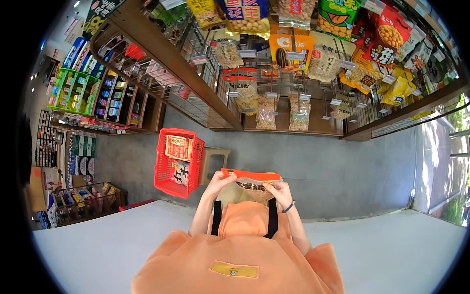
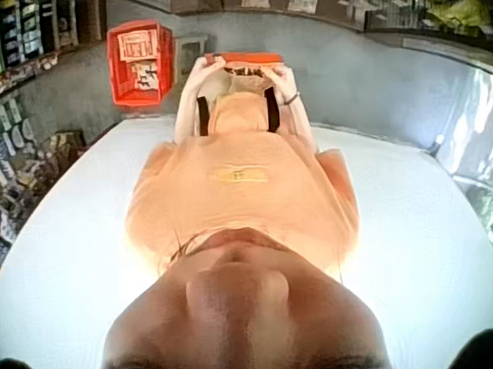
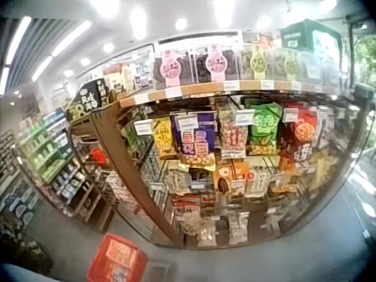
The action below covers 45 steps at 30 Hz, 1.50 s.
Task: The person restocks a shelf by taking snack bags from a red basket and hanging them onto display hooks by hand, then straightens the remaining snack bags inside the basket.
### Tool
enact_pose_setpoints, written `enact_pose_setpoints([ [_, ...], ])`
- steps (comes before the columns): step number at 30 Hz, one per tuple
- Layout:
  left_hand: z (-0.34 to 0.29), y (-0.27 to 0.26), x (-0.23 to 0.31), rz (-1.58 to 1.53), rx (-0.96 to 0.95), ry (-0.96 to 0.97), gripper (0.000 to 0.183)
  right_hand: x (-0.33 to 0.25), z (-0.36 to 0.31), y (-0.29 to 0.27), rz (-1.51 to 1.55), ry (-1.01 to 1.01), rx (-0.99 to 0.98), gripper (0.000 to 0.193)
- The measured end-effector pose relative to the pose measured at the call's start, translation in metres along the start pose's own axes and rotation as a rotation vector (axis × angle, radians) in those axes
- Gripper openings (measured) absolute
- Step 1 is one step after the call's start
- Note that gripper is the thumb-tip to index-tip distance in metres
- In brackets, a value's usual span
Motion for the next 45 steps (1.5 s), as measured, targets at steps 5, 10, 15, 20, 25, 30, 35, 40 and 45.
enact_pose_setpoints([
  [5,0.028,0.011,0.002,0.032,0.067,-0.003,0.018,-0.009,0.020,-0.012,-0.023,-0.011,0.056,0.018],
  [10,0.043,-0.018,0.007,0.061,0.031,-0.087,0.020,-0.010,0.058,0.003,-0.018,0.041,0.015,0.016],
  [15,0.080,-0.054,0.035,0.216,-0.139,-0.117,0.025,0.003,0.117,0.014,-0.147,0.050,-0.035,0.017],
  [20,0.147,-0.096,0.019,0.303,-0.057,-0.100,0.027,0.010,0.196,0.009,-0.198,0.043,-0.080,0.018],
  [25,0.232,-0.132,-0.035,0.058,0.050,0.048,0.029,0.053,0.297,-0.015,-0.253,-0.076,-0.159,0.019],
  [30,0.283,-0.158,-0.049,0.065,0.141,0.264,0.025,0.053,0.358,-0.023,-0.309,-0.279,-0.222,0.017],
  [35,0.323,-0.170,-0.037,-0.047,0.271,0.554,0.026,0.036,0.387,-0.019,-0.438,-0.334,-0.155,0.020],
  [40,0.337,-0.180,-0.038,-0.155,0.312,0.792,0.023,0.041,0.407,-0.013,-0.360,-0.550,-0.254,0.023],
  [45,0.335,-0.187,-0.031,-0.126,0.385,0.959,0.025,0.041,0.408,-0.008,-0.422,-0.704,-0.220,0.022],
])
Point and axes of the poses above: each hand's wrist, its own z-axis towards the middle knuckle, its own y-axis out of the palm, x = y × z, the point moved 7 cm from there along z, towards the middle knuckle, and after that the axes turned 1 degree about -z, right-handed, at the moved point
